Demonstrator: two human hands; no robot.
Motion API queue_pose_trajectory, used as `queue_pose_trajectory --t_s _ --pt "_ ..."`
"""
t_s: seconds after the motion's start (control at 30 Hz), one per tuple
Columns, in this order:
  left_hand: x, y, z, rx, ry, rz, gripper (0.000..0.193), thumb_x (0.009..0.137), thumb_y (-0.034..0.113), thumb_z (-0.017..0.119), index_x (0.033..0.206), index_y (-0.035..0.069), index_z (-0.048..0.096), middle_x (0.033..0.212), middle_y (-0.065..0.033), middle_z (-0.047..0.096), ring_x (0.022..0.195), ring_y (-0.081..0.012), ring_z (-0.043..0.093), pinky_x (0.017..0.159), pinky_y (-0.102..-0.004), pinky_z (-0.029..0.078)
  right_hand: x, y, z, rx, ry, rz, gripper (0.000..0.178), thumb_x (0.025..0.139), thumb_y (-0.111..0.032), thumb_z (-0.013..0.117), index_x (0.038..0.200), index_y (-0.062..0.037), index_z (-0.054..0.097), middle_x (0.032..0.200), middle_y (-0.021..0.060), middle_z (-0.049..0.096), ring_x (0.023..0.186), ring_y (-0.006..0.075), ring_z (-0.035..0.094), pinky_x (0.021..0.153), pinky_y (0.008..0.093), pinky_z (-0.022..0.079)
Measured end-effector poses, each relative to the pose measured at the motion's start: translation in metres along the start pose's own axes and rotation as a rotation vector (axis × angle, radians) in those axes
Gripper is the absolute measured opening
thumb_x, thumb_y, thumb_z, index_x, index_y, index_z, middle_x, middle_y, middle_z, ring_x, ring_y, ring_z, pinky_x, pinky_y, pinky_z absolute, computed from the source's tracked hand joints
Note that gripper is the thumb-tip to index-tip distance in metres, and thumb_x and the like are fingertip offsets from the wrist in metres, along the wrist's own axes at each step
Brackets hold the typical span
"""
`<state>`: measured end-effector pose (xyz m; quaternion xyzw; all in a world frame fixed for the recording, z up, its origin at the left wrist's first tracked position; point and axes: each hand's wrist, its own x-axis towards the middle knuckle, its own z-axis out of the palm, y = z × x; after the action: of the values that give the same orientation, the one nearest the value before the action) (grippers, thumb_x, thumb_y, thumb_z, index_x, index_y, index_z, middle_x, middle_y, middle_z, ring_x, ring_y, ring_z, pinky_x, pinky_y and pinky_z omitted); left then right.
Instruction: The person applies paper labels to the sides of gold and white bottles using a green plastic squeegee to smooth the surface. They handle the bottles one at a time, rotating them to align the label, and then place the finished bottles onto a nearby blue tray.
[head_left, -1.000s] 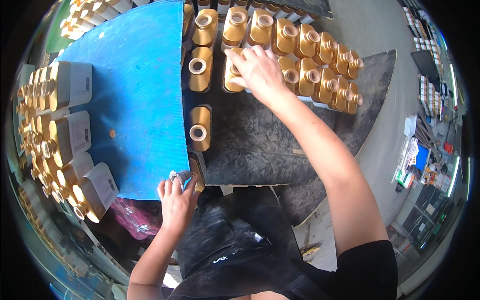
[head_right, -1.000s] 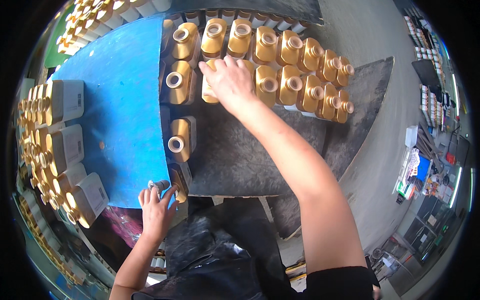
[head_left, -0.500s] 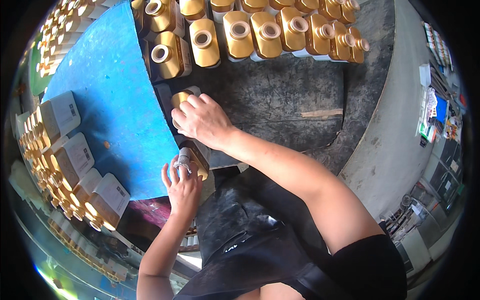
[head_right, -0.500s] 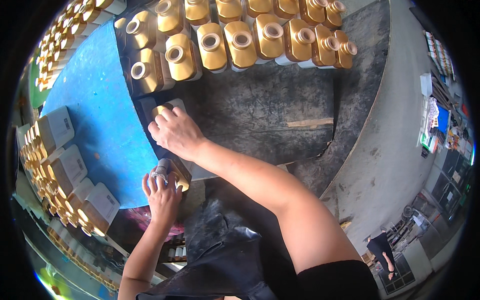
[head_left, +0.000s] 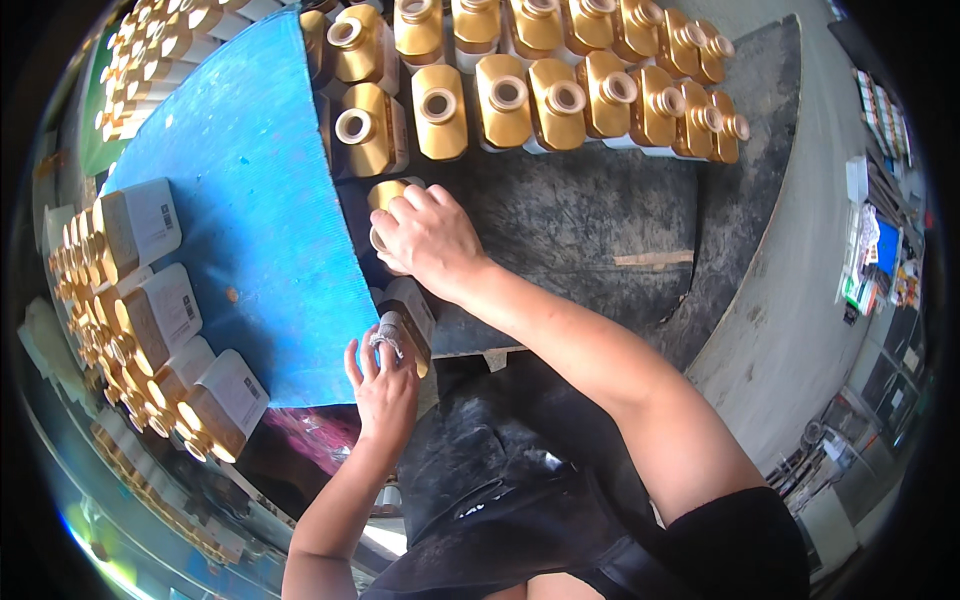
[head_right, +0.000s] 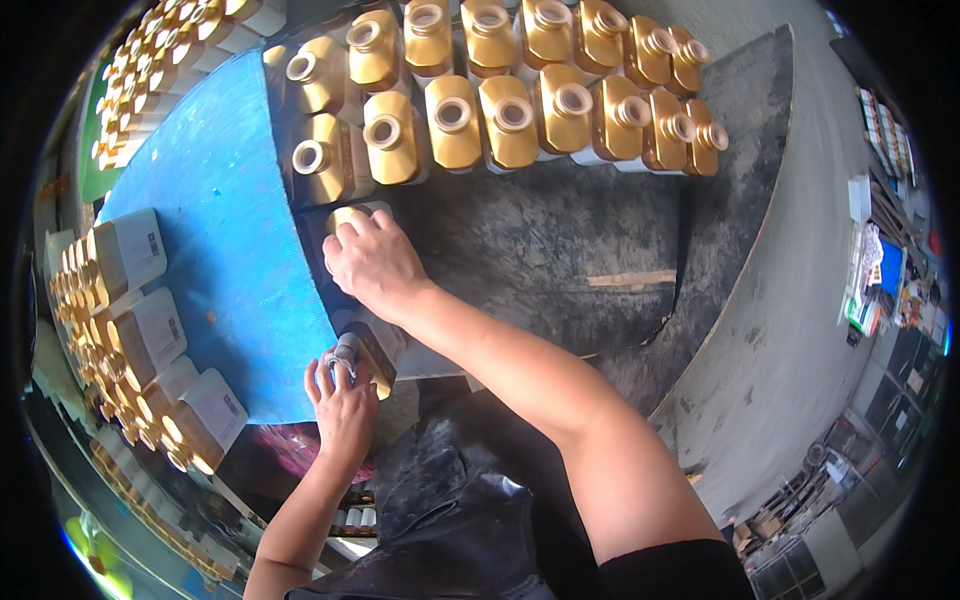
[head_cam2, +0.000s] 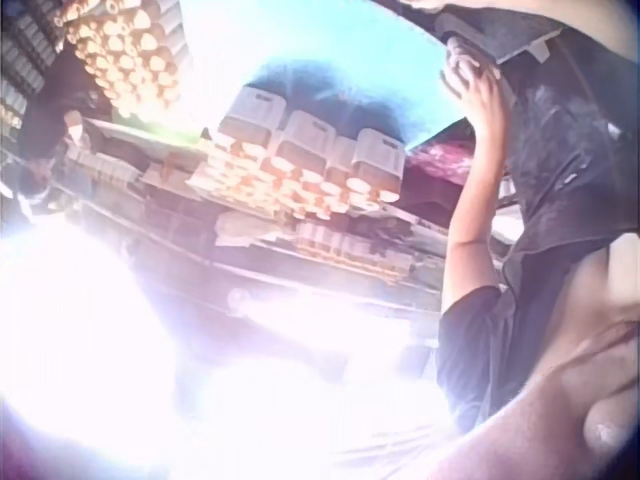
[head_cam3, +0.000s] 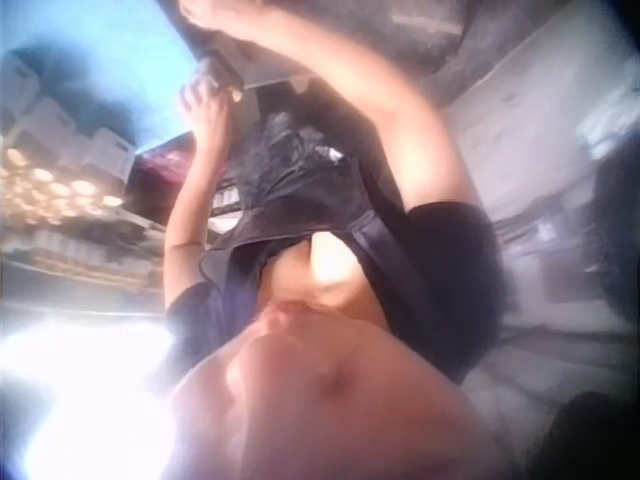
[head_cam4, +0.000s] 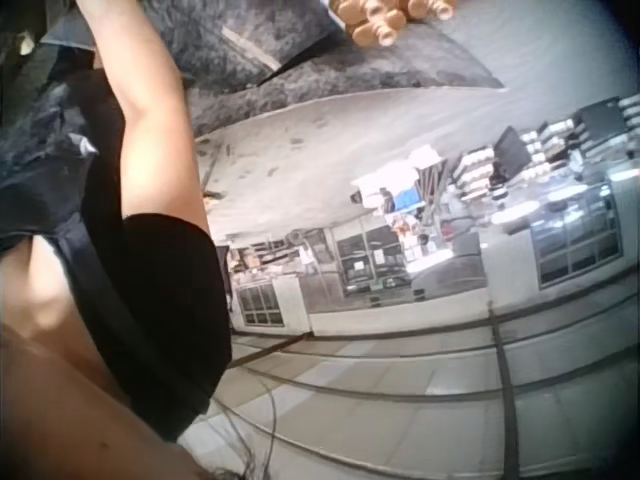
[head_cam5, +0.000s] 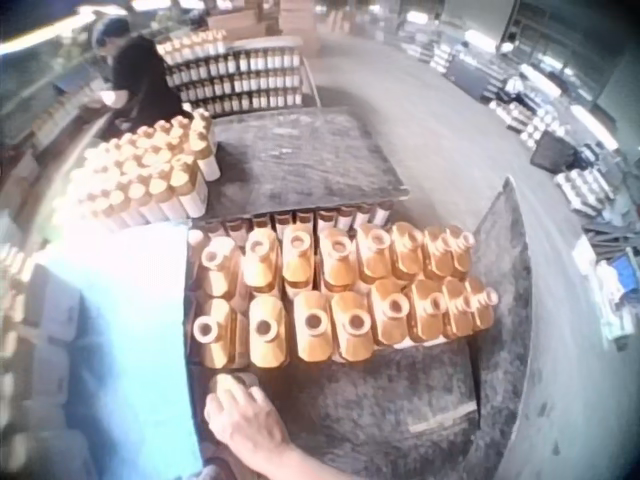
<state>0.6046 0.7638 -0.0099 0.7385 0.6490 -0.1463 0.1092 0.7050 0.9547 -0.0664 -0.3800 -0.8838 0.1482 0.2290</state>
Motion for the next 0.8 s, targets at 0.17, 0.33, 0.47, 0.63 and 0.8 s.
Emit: queue_pose_trajectory --t_s 0.17,0.33,0.47,0.63,0.8 --pt "-0.003 0.000 -0.005 -0.173 0.046 -0.033 0.042 0.077 0.014 0.069 0.119 0.011 0.065 0.118 -0.0194 0.052 0.119 -0.0398 0.046 0.110 -0.0540 0.031 -0.001 0.000 -0.009 0.008 -0.091 0.008 0.018 0.076 -0.024 0.072 0.086 -0.0105 0.065 0.085 0.0049 0.064 0.088 0.0206 0.060 0.076 0.0359 0.044" --pt "-0.025 -0.004 -0.030 -0.426 0.074 -0.122 0.035 0.077 0.008 0.069 0.112 0.012 0.066 0.116 -0.0190 0.054 0.113 -0.0423 0.048 0.106 -0.0539 0.034 -0.005 -0.002 -0.042 0.024 -0.171 -0.014 0.044 0.075 -0.036 0.077 0.110 -0.0113 0.064 0.089 0.0023 0.060 0.085 0.0188 0.057 0.073 0.0354 0.044" --pt "-0.049 -0.009 -0.037 -0.529 0.086 -0.254 0.036 0.079 0.005 0.068 0.113 0.012 0.064 0.121 -0.0193 0.055 0.113 -0.0425 0.049 0.102 -0.0550 0.036 -0.063 -0.019 -0.048 0.207 -0.274 -0.103 0.040 0.079 -0.032 0.074 0.110 -0.0113 0.062 0.083 0.0013 0.057 0.083 0.0189 0.056 0.071 0.0338 0.044" --pt "-0.053 -0.016 -0.032 -0.554 0.032 -0.332 0.064 0.077 0.013 0.077 0.135 0.014 0.050 0.134 -0.0235 0.047 0.123 -0.0442 0.044 0.107 -0.0570 0.030 -0.119 -0.058 -0.037 0.360 -0.483 -0.023 0.063 0.071 -0.027 0.081 0.127 -0.0094 0.058 0.095 0.0021 0.058 0.094 0.0202 0.055 0.080 0.0342 0.046" --pt "-0.042 -0.004 -0.009 -0.351 -0.076 -0.125 0.102 0.066 0.023 0.087 0.152 0.020 0.031 0.140 -0.0270 0.037 0.136 -0.0441 0.031 0.115 -0.0571 0.021 -0.134 -0.080 -0.019 0.429 -0.394 0.132 0.055 0.070 -0.022 0.079 0.120 -0.0091 0.059 0.098 0.0024 0.057 0.097 0.0210 0.056 0.083 0.0352 0.047"
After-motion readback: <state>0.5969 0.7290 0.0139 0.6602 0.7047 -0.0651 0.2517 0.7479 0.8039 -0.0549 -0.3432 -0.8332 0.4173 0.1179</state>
